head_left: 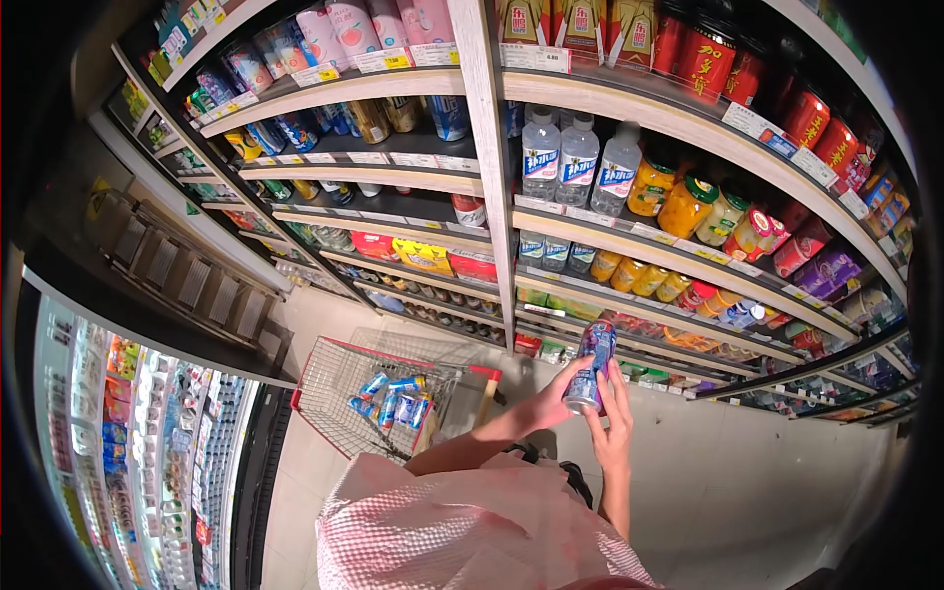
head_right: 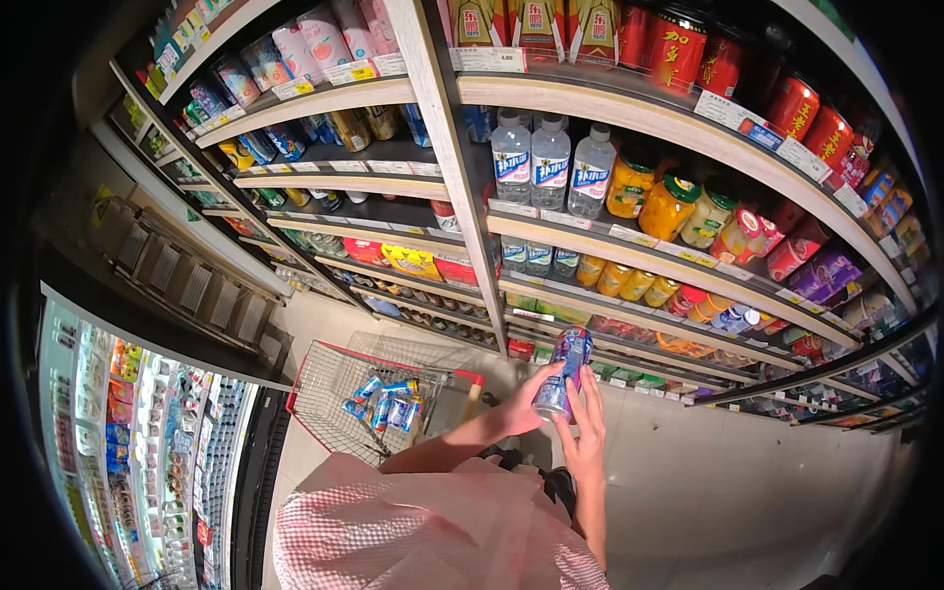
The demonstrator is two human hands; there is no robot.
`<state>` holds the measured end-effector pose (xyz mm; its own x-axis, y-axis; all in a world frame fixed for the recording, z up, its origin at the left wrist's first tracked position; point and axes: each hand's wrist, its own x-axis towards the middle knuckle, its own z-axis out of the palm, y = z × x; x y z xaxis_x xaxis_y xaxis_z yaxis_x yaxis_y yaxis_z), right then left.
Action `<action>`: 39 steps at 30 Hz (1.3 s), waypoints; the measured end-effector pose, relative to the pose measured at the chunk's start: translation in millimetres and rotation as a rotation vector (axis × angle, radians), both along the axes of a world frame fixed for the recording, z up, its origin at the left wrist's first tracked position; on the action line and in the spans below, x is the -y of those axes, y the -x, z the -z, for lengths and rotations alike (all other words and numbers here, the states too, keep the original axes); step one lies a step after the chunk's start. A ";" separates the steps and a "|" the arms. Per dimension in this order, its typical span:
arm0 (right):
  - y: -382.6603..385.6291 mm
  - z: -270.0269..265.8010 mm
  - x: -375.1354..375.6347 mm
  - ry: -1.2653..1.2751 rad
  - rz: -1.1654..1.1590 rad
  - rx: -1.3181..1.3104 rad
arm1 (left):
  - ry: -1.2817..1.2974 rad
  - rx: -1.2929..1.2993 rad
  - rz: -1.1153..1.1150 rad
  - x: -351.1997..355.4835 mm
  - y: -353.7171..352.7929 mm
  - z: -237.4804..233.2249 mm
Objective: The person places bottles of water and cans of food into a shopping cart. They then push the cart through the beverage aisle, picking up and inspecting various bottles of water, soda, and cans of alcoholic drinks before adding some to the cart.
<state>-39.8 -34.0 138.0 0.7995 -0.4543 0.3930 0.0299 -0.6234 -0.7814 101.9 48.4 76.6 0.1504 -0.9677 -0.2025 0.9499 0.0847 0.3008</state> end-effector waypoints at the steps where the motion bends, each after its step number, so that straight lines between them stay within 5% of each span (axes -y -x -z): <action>1: 0.1 -3.4 -7.0 0.014 -0.007 0.010 | 0.002 -0.052 0.001 -4.7 7.7 10.3; 12: 40.4 -1.2 -97.8 -0.128 -0.023 -0.058 | -0.127 -0.125 -0.027 -90.0 63.7 15.4; 22: 24.8 37.3 -219.5 -0.384 -0.027 0.200 | -0.180 0.048 -0.239 -215.4 66.8 -5.1; 28: -9.1 24.1 -230.1 -0.500 -0.055 0.249 | -0.184 0.085 -0.243 -218.8 25.4 -21.0; 36: -119.8 -11.4 -246.5 -0.309 -0.222 0.253 | -0.154 0.197 -0.358 -246.3 -91.8 -51.1; 39: -160.9 -23.6 -248.5 -0.073 -0.082 0.348 | -0.101 0.297 -0.417 -259.9 -155.6 -53.6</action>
<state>121.1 214.5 161.6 0.6587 -0.4310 0.6167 0.3492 -0.5509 -0.7580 257.5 308.3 130.2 0.5845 -0.7907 -0.1822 0.7140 0.3945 0.5784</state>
